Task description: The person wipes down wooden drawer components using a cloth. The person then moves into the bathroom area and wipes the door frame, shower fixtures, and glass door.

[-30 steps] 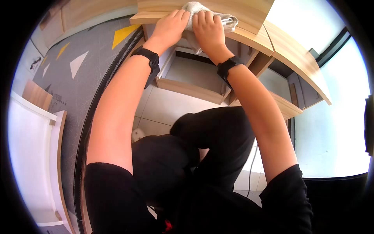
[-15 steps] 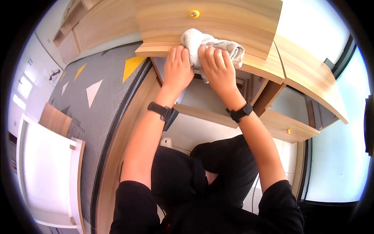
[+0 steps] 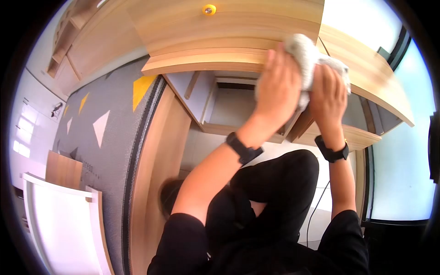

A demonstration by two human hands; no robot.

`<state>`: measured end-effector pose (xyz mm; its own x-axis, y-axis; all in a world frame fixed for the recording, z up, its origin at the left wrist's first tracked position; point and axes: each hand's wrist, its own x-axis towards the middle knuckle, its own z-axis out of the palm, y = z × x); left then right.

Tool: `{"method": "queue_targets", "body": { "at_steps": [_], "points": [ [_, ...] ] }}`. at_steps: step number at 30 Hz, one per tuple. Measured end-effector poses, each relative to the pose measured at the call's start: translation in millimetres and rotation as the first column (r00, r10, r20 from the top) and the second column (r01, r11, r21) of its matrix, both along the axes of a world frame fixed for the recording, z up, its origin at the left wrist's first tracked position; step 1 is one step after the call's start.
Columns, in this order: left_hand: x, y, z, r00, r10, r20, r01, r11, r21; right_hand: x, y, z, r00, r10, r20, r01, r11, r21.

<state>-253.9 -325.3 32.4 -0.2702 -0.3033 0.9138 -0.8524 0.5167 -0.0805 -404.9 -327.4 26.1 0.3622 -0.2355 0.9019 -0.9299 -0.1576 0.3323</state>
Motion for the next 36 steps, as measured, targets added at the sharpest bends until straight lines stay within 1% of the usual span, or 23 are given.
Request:
{"method": "queue_targets", "body": {
  "at_steps": [3,5,6,7,8,11,12,15,17,19,20,21,22,23,24,25,26,27,29,32,34,35,36],
  "points": [
    [-28.9,-3.4,-0.2,0.997,0.067,0.024,-0.063,0.987,-0.15,-21.0,2.1,-3.1,0.997,-0.027,0.074,0.029,0.999,-0.026],
    [-24.0,-1.0,-1.8,0.993,0.114,0.015,-0.111,0.985,-0.129,-16.7,5.9,-4.2,0.996,-0.021,0.083,0.019,0.999,0.027],
    [-17.3,-2.2,-2.9,0.995,0.094,0.044,-0.086,0.983,-0.163,-9.4,9.0,-1.7,0.998,-0.015,0.068,0.013,1.0,0.027],
    [-10.0,-2.2,-4.7,0.994,0.077,0.076,-0.061,0.979,-0.196,0.9,12.4,0.7,0.993,-0.015,0.12,0.006,0.997,0.072],
    [-1.4,-0.4,-7.4,0.973,0.181,0.144,-0.15,0.968,-0.201,11.9,14.2,2.9,0.985,-0.016,0.175,-0.005,0.993,0.115],
    [23.7,0.1,-8.6,0.956,0.248,0.157,-0.205,0.946,-0.25,42.9,17.2,5.4,0.983,0.031,0.181,-0.061,0.985,0.159],
    [35.6,2.5,-9.0,0.939,0.287,0.189,-0.246,0.946,-0.21,51.8,13.1,5.4,0.983,0.091,0.161,-0.114,0.985,0.133],
    [80.1,5.6,-8.1,0.909,0.352,0.225,-0.313,0.931,-0.19,89.0,6.5,10.6,0.964,0.226,0.14,-0.24,0.967,0.087],
    [111.6,12.1,-9.2,0.885,0.408,0.225,-0.368,0.908,-0.201,121.4,4.0,16.1,0.951,0.298,0.082,-0.303,0.95,0.069],
    [149.1,23.5,-5.9,0.874,0.445,0.194,-0.431,0.895,-0.11,155.4,6.8,20.7,0.922,0.383,0.062,-0.387,0.917,0.095],
    [163.1,35.6,-4.0,0.852,0.479,0.213,-0.489,0.872,-0.008,172.1,11.9,23.6,0.89,0.449,0.073,-0.455,0.881,0.126],
    [173.3,48.3,-1.0,0.865,0.487,0.122,-0.493,0.869,0.029,185.4,15.6,25.4,0.852,0.516,0.087,-0.523,0.838,0.157],
    [166.2,71.3,8.5,0.881,0.467,0.071,-0.468,0.845,0.259,182.5,17.6,29.2,0.792,0.605,0.083,-0.609,0.776,0.164],
    [172.7,101.2,21.1,0.885,0.465,-0.011,-0.403,0.778,0.481,196.2,25.4,28.2,0.743,0.666,0.066,-0.662,0.718,0.214],
    [177.5,127.4,33.9,0.856,0.518,0.001,-0.458,0.756,0.467,204.7,35.2,24.3,0.667,0.736,0.115,-0.734,0.621,0.275],
    [182.7,159.6,44.0,0.858,0.513,-0.016,-0.401,0.69,0.603,211.2,47.7,19.1,0.59,0.79,0.165,-0.787,0.517,0.338],
    [185.4,191.4,47.2,0.861,0.506,-0.05,-0.315,0.608,0.729,218.3,63.5,14.1,0.498,0.845,0.194,-0.843,0.419,0.337],
    [187.9,218.1,44.7,0.841,0.539,-0.051,-0.336,0.594,0.73,221.4,80.3,7.1,0.481,0.852,0.208,-0.831,0.368,0.416],
    [196.1,283.7,37.4,0.792,0.606,-0.075,-0.361,0.563,0.744,234.0,128.9,-2.4,0.374,0.907,0.194,-0.837,0.24,0.492],
    [211.2,360.1,32.0,0.78,0.62,-0.086,-0.345,0.54,0.768,235.5,182.3,7.6,0.135,0.987,0.091,-0.851,0.068,0.52],
    [213.2,401.2,37.7,0.83,0.527,-0.185,-0.267,0.665,0.698,235.0,208.3,23.3,0.088,0.992,0.088,-0.851,0.029,0.524],
    [211.3,417.1,42.4,0.829,0.529,-0.183,-0.267,0.662,0.701,236.8,219.2,32.1,0.049,0.996,0.076,-0.852,0.002,0.524],
    [205.5,431.8,48.8,0.809,0.564,-0.166,-0.357,0.695,0.624,238.6,229.8,41.5,0.05,0.998,0.031,-0.864,0.028,0.502]
  ]
}}
